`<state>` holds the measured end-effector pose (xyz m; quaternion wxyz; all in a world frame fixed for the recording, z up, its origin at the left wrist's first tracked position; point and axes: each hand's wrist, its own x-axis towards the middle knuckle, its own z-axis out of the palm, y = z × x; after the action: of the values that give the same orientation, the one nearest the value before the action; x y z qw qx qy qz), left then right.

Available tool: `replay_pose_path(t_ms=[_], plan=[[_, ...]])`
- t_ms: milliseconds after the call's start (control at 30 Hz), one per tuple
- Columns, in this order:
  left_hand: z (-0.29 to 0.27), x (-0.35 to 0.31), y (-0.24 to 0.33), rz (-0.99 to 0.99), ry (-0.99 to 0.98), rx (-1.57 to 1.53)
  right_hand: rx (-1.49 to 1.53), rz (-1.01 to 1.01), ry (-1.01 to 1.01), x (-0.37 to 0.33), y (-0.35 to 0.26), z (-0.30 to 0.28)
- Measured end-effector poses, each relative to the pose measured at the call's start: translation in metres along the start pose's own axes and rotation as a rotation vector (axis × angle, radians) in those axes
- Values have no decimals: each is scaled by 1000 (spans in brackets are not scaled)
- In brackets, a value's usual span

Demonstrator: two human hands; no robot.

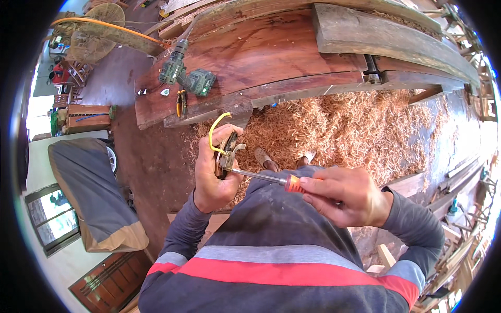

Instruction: The person cuts a small wooden part using a band saw, applies glue to it, and uses a drill and a screwdriver to fasten the component together.

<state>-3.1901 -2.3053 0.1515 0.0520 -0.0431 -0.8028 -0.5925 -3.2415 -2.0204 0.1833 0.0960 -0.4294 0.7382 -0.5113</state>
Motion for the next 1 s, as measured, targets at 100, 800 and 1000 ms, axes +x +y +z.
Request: replay_pose_path(t_ms=[100, 800, 1000], plan=[[-1, -2, 2, 9, -13, 2, 659, 820, -114, 0, -13, -11], [4, -5, 6, -20, -61, 30, 42, 49, 32, -16, -9, 6], [5, -7, 1, 91, -36, 110, 1375, 1249, -102, -14, -5, -6]])
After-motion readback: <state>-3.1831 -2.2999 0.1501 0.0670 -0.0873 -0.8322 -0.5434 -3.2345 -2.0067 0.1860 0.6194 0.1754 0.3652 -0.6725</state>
